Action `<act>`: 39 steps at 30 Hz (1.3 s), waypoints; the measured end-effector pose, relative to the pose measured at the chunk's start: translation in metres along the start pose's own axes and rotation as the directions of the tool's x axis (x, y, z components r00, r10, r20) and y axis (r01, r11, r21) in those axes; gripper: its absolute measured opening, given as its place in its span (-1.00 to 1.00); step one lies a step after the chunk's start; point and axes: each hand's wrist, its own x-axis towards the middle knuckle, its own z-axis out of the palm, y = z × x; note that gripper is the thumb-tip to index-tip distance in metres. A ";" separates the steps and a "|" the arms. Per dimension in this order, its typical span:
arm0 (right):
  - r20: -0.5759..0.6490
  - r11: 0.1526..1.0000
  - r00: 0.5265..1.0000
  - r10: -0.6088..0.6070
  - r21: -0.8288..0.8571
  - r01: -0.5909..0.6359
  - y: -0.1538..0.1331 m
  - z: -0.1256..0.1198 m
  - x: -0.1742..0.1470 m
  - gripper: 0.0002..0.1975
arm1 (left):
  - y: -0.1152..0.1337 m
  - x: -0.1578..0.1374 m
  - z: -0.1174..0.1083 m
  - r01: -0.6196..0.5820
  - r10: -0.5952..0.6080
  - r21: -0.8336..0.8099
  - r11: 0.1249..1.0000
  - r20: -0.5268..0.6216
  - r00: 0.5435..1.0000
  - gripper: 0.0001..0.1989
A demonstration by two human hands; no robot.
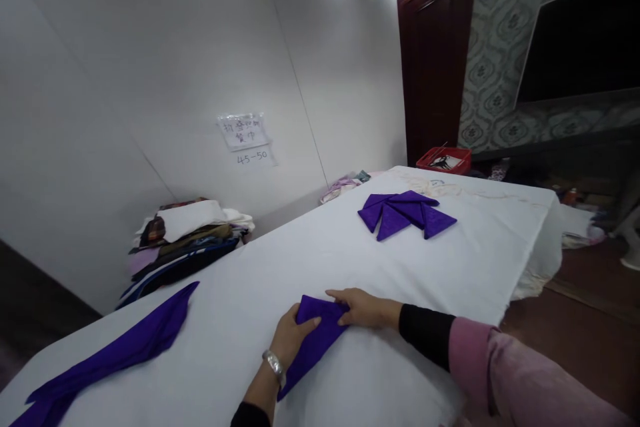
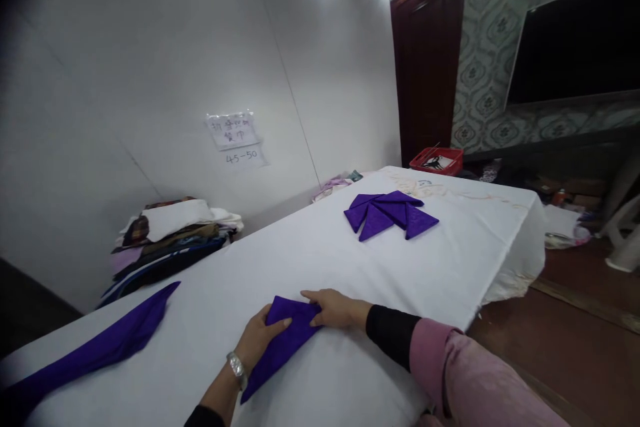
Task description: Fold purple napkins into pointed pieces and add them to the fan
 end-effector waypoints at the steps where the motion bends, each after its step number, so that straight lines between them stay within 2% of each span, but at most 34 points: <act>1: 0.009 0.998 0.999 0.032 0.058 -0.033 0.001 -0.002 0.001 -0.15 | 0.006 -0.002 0.001 -0.021 0.020 0.015 1.000 0.013 1.000 -0.62; 3: 0.062 0.984 0.997 0.054 0.165 -0.064 0.001 -0.009 -0.001 -0.17 | 0.016 -0.005 0.003 -0.069 0.066 0.080 0.994 0.040 0.997 -0.64; 7: 0.191 0.969 0.981 0.038 0.232 -0.083 0.002 -0.032 -0.011 -0.65 | 0.031 -0.004 0.014 -0.197 0.173 0.233 0.952 0.119 0.978 -0.73; 9: 0.147 0.982 0.988 0.045 0.175 -0.070 0.004 -0.048 -0.019 -0.78 | 0.038 0.001 0.025 -0.266 0.224 0.295 0.918 0.171 0.960 -0.75; 12: -0.052 0.996 0.998 -0.038 -0.077 0.034 0.012 -0.077 -0.031 -0.87 | 0.052 0.016 0.048 -0.375 0.298 0.409 0.832 0.240 0.924 -0.73; 13: -0.116 0.976 0.989 -0.096 -0.208 0.070 0.015 -0.088 -0.035 -0.91 | 0.057 0.023 0.058 -0.413 0.327 0.460 0.786 0.257 0.909 -0.73; 15: -0.214 0.881 0.953 -0.214 -0.465 0.093 0.024 -0.110 -0.044 -0.91 | 0.068 0.040 0.080 -0.500 0.401 0.569 0.653 0.300 0.865 -0.77; 17: -0.309 0.764 0.906 -0.289 -0.644 0.024 0.035 -0.133 -0.053 -0.84 | 0.079 0.060 0.104 -0.591 0.488 0.658 0.467 0.366 0.792 -0.86; 20: -0.427 0.625 0.843 -0.326 -0.767 -0.146 0.058 -0.166 -0.065 -0.76 | 0.090 0.092 0.143 -0.675 0.609 0.717 0.173 0.461 0.646 -0.86; 22: -0.465 0.561 0.825 -0.322 -0.796 -0.229 0.077 -0.184 -0.070 -0.71 | 0.090 0.111 0.169 -0.701 0.639 0.712 0.040 0.521 0.566 -0.82; 23: -0.475 0.537 0.824 -0.309 -0.802 -0.261 0.086 -0.191 -0.071 -0.70 | 0.088 0.120 0.181 -0.709 0.634 0.705 0.001 0.548 0.546 -0.80; 25: -0.470 0.510 0.844 -0.261 -0.809 -0.293 0.106 -0.199 -0.072 -0.69 | 0.077 0.132 0.199 -0.705 0.602 0.709 -0.019 0.571 0.558 -0.80; 27: -0.429 0.510 0.880 -0.205 -0.814 -0.278 0.123 -0.201 -0.073 -0.70 | 0.062 0.138 0.211 -0.684 0.563 0.730 0.003 0.564 0.604 -0.80; 31: -0.337 0.545 0.925 -0.174 -0.816 -0.194 0.144 -0.194 -0.078 -0.70 | 0.035 0.140 0.217 -0.642 0.530 0.762 0.086 0.511 0.677 -0.81; 34: -0.305 0.567 0.933 -0.193 -0.810 -0.148 0.151 -0.192 -0.083 -0.69 | 0.029 0.139 0.218 -0.643 0.529 0.758 0.109 0.503 0.683 -0.83; 39: -0.306 0.570 0.931 -0.198 -0.809 -0.145 0.155 -0.204 -0.075 -0.67 | 0.037 0.138 0.232 -0.657 0.532 0.745 0.117 0.512 0.675 -0.85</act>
